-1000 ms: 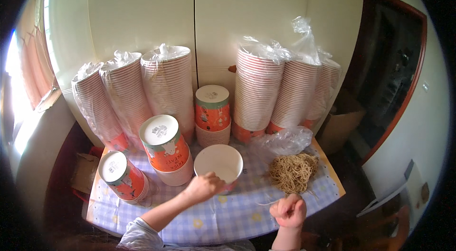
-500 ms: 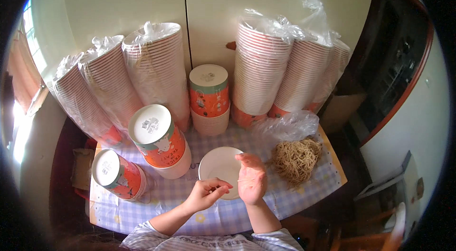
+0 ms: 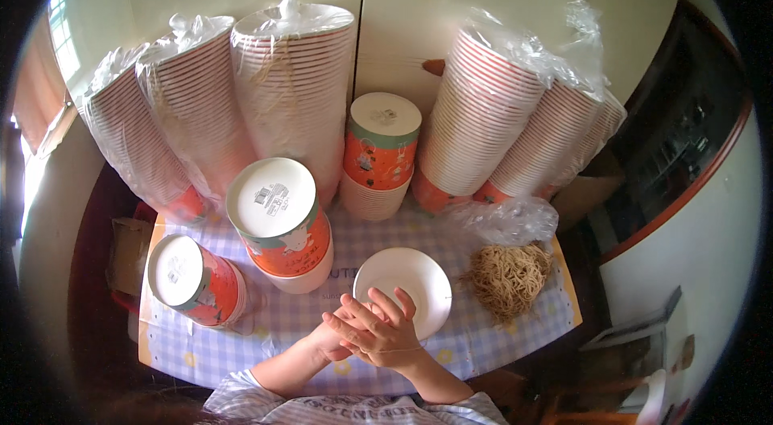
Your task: Attach plastic handles to the sides of paper buckets by threading them through pre-drilled holes.
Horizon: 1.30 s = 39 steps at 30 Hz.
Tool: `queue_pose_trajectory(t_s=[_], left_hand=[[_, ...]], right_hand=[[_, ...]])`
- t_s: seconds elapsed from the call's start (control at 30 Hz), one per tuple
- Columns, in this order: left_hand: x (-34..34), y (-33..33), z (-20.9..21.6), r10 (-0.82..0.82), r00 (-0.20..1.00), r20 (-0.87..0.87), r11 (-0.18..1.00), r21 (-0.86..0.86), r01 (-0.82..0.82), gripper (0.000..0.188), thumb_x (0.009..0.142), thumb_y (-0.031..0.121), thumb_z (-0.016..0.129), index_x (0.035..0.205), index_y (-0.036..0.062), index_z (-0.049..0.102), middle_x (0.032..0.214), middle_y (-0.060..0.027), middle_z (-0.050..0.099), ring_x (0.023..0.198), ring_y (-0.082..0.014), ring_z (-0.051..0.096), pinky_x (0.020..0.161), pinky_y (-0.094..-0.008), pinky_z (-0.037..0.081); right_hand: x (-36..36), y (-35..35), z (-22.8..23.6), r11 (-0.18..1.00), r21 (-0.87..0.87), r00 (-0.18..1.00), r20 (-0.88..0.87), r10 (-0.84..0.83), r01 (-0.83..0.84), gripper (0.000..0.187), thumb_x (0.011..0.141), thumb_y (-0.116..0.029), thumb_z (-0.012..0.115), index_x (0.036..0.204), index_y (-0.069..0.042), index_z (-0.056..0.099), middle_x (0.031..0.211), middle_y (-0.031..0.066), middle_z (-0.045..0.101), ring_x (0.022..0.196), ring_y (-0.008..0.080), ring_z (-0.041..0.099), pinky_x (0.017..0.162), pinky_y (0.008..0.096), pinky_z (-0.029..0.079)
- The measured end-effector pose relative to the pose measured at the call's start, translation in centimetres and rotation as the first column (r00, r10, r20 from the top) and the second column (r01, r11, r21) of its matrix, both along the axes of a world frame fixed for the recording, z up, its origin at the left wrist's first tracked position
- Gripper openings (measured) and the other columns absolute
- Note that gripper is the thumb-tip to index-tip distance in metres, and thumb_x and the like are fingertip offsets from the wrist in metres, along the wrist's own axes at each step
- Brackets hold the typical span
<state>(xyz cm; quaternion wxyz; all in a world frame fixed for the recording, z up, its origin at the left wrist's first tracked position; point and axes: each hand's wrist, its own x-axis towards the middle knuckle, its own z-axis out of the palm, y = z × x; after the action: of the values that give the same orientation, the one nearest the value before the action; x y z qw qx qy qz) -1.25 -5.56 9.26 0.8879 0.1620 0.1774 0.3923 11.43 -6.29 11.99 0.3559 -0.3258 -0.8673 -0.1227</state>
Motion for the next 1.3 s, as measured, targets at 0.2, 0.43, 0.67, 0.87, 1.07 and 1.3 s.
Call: queue_pose_trajectory(t_s=[0.2,0.43,0.67,0.87,1.07,1.3], left_hand=[[-2.5,1.7,1.0,0.101,0.993,0.059,0.977,0.181,-0.11,0.013,0.089,0.017,0.053,0.091,0.0042,0.057,0.081,-0.0036,0.061,0.073,-0.0115,0.059,0.064,-0.0237,0.047],[-3.8,2.4,2.8,0.357,0.908,-0.22,0.85,0.481,-0.218,0.013,0.087,0.013,0.057,0.094,0.0014,0.057,0.08,-0.0021,0.06,0.076,-0.0068,0.055,0.067,-0.0218,0.044],[-4.6,1.7,4.1,0.58,0.591,-0.561,0.505,0.817,0.28,0.027,0.074,0.012,0.068,0.1,0.0082,0.063,0.061,-0.0025,0.054,0.053,-0.0105,0.053,0.05,-0.0257,0.043],[-2.8,1.4,2.7,0.804,0.418,-0.423,0.256,0.881,0.398,0.022,0.069,0.012,0.069,0.091,0.011,0.066,0.066,-0.0028,0.058,0.057,-0.0209,0.059,0.051,-0.0316,0.047],[-4.4,2.0,3.4,0.849,0.303,-0.433,0.401,0.901,0.164,0.013,0.07,0.001,0.067,0.082,0.0049,0.066,0.068,-0.0076,0.06,0.056,-0.0189,0.059,0.049,-0.0284,0.047],[-4.8,2.2,-3.0,0.887,0.169,-0.43,0.432,0.901,0.026,0.012,0.074,-0.003,0.064,0.085,-0.0003,0.064,0.079,-0.0071,0.065,0.067,-0.0141,0.063,0.059,-0.0222,0.051]], right_hand=[[-0.3,-0.7,-1.7,0.997,-0.077,0.999,-0.022,-0.029,0.027,0.037,0.085,-0.043,0.05,0.122,-0.039,0.049,0.137,0.0008,0.032,0.123,0.024,0.028,0.103,0.0469,0.015],[0.4,0.5,-1.8,0.984,-0.153,0.849,-0.528,-0.004,-0.091,0.041,0.094,-0.041,0.031,0.131,-0.026,0.042,0.141,0.0189,0.022,0.128,0.0347,0.021,0.101,0.0489,0.021],[0.6,1.8,-2.5,0.986,-0.135,0.818,-0.575,0.005,-0.101,0.047,0.096,-0.039,0.022,0.139,-0.02,0.024,0.145,0.0209,0.006,0.131,0.0368,0.018,0.104,0.0473,0.018],[-0.6,1.0,-2.3,0.974,-0.178,0.853,-0.522,0.026,-0.139,0.039,0.094,-0.042,0.032,0.13,-0.032,0.042,0.142,0.0195,0.02,0.128,0.0385,0.019,0.101,0.0491,0.021],[-0.5,0.1,-2.4,0.991,-0.131,0.957,-0.286,-0.048,0.01,0.049,0.08,-0.023,0.06,0.124,-0.037,0.045,0.137,0.0136,0.026,0.123,0.0363,0.026,0.097,0.0516,0.025],[1.3,-0.7,-3.9,0.963,0.269,0.976,-0.207,0.073,-0.015,0.044,0.077,-0.01,0.062,0.112,-0.034,0.054,0.123,0.0003,0.044,0.106,0.0199,0.046,0.087,0.0377,0.036]])
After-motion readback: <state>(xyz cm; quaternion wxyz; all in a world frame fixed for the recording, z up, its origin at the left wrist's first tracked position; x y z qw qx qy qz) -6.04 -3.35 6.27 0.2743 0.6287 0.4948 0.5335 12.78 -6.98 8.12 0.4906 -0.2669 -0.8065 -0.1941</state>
